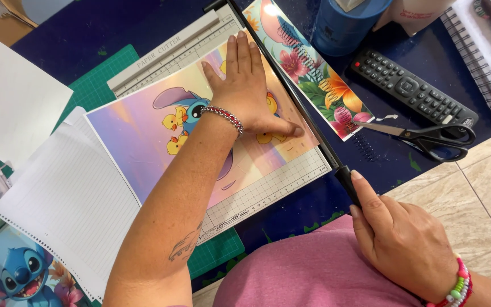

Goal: The person uses a paper cutter to trim a printed image of a cartoon character. They then handle a sheet of small photos, peel off a sticker, and apply it to the paper cutter's surface before picking up another printed image.

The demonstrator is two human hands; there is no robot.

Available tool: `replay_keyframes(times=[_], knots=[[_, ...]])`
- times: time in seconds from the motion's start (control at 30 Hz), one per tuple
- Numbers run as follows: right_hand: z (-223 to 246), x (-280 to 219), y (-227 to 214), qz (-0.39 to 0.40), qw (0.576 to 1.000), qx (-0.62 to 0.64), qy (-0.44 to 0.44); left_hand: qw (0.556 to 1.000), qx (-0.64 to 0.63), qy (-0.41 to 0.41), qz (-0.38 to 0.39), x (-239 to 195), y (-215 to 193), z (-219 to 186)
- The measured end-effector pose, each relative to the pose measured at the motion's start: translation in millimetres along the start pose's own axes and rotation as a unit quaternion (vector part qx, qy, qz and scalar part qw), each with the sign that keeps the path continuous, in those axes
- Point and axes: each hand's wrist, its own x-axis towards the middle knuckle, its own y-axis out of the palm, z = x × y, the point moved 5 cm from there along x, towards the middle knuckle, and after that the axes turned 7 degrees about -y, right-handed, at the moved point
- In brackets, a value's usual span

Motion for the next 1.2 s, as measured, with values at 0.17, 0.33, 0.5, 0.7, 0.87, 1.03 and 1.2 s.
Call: replay_keyframes(times=[0.17,0.33,0.5,0.7,0.87,1.03,1.2], knots=[[0,1,-6,0.004,1.000,-0.014,0.009,1.000,0.011,-0.005,-0.005,0,-2,0],[0,1,-5,0.009,1.000,-0.014,0.005,1.000,0.013,-0.004,-0.012,1,0,0],[0,-1,3,0.016,1.000,0.000,0.000,1.000,0.014,-0.007,-0.012,3,2,-1],[-1,-3,8,0.011,1.000,0.027,0.000,1.000,0.018,-0.006,-0.012,2,1,-1],[-1,-3,9,0.013,0.999,0.029,-0.006,1.000,0.021,-0.006,-0.008,2,2,-1],[-2,-6,12,0.020,0.999,0.032,-0.013,1.000,0.019,-0.003,-0.016,4,4,-1],[-2,-7,14,0.021,0.999,0.036,-0.013,1.000,0.011,0.001,-0.002,1,3,-1]])
